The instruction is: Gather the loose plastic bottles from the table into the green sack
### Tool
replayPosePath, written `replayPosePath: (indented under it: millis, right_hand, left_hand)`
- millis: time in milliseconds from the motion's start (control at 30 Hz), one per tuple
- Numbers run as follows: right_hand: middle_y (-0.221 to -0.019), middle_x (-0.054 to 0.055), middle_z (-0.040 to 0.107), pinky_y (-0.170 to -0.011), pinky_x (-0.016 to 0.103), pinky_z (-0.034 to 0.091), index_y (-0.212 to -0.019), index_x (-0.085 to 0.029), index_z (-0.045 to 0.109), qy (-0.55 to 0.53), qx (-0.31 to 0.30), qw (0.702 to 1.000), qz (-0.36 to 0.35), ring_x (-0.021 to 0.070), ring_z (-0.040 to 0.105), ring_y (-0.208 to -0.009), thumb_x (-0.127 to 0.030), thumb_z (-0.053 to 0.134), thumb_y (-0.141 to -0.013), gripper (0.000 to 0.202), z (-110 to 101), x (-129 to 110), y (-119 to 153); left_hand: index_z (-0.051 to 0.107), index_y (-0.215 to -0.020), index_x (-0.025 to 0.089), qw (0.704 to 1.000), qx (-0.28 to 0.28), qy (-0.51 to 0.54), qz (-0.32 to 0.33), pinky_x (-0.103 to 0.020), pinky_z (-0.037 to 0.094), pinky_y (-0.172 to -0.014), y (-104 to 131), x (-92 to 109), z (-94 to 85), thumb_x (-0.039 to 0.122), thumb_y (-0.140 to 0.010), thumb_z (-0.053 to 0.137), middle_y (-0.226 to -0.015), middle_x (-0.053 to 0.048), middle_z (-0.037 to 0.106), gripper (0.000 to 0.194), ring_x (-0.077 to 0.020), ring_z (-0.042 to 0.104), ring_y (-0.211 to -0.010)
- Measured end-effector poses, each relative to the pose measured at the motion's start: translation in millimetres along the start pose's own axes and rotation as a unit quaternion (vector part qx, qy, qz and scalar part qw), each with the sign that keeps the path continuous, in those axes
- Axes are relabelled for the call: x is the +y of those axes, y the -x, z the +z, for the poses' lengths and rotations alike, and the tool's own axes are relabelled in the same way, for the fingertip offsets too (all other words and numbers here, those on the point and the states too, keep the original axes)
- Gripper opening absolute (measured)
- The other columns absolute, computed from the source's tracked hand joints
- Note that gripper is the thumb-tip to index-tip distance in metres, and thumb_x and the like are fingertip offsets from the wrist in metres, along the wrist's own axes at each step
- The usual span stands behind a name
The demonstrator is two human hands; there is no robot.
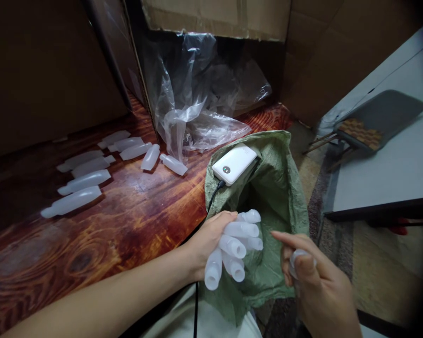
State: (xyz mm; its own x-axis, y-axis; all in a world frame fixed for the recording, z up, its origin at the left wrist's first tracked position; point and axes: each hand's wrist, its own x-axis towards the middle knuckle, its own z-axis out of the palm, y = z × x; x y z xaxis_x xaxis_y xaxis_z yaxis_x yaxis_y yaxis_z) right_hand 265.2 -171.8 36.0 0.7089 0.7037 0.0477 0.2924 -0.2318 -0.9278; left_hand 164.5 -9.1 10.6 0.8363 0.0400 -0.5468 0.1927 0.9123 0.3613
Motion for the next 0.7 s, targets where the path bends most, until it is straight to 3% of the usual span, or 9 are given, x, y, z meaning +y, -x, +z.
replayPosePath:
  millis: [133,233,333,400,467,567,700]
  right_hand:
    - [-0.068,-0.001,0.055,-0.043,0.020,0.040,-0.116,-0.024,0.063,0.025,0.013,0.999,-0.023,0.0099,0.050,-0.049,-0.048,0.063,-0.086,0.039,-1,-12,-8]
    - [-0.063,-0.003,0.057,-0.038,0.018,0.038,-0.103,-0.025,0.060,-0.127,0.033,0.990,0.045,0.0083,0.046,-0.042,-0.050,0.067,-0.082,0.033,9,-24,-15]
    - [-0.059,-0.004,0.051,-0.037,0.015,0.035,-0.085,-0.021,0.056,-0.334,0.013,0.924,0.185,0.0050,0.037,-0.040,-0.051,0.066,-0.081,0.032,16,-27,-26]
    - [-0.063,-0.004,0.050,-0.040,0.012,0.037,-0.084,-0.019,0.056,-0.425,-0.004,0.861,0.279,0.0041,0.038,-0.044,-0.042,0.065,-0.082,0.024,16,-21,-33]
    - [-0.069,-0.002,0.052,-0.043,0.009,0.038,-0.089,-0.018,0.058,-0.464,-0.019,0.823,0.328,0.0035,0.042,-0.050,-0.028,0.062,-0.081,0.014,14,-13,-36]
    - [-0.071,-0.002,0.053,-0.041,0.006,0.032,-0.092,-0.017,0.059,-0.464,-0.029,0.828,0.314,0.0013,0.036,-0.047,-0.020,0.061,-0.081,0.012,15,-4,-32]
    - [-0.075,-0.002,0.058,-0.032,0.011,0.027,-0.087,-0.019,0.056,-0.376,0.025,0.898,0.228,0.0003,0.027,-0.037,-0.036,0.067,-0.082,0.020,22,-8,-18]
  left_hand:
    - [0.055,-0.104,0.018,0.999,0.038,-0.031,-0.007,-0.021,0.041,-0.035,7,0,6.4,0.045,-0.089,0.043,-0.073,-0.004,0.063,0.033,-0.0110,0.050,-0.038]
    - [0.056,-0.105,0.018,0.998,0.038,-0.047,0.007,-0.020,0.041,-0.036,7,-3,5.6,0.047,-0.088,0.046,-0.072,-0.004,0.063,0.035,-0.0102,0.048,-0.038]
    - [0.056,-0.099,0.017,0.997,0.031,-0.050,0.044,-0.021,0.041,-0.037,5,-5,2.7,0.045,-0.086,0.050,-0.069,-0.003,0.061,0.032,-0.0113,0.050,-0.042]
    - [0.056,-0.095,0.016,0.997,0.028,-0.045,0.064,-0.020,0.040,-0.036,3,-6,1.1,0.043,-0.086,0.051,-0.066,-0.002,0.058,0.029,-0.0127,0.051,-0.045]
    - [0.054,-0.094,0.016,0.997,0.028,-0.046,0.061,-0.021,0.040,-0.036,2,-6,0.5,0.042,-0.085,0.050,-0.064,-0.002,0.057,0.028,-0.0134,0.051,-0.044]
    - [0.051,-0.090,0.017,0.996,0.024,-0.055,0.066,-0.021,0.038,-0.036,4,-8,1.0,0.044,-0.085,0.050,-0.062,-0.001,0.056,0.027,-0.0130,0.049,-0.042]
    - [0.051,-0.087,0.018,0.994,0.010,-0.046,0.095,-0.019,0.039,-0.040,6,-11,1.4,0.046,-0.084,0.056,-0.065,-0.001,0.058,0.028,-0.0126,0.053,-0.048]
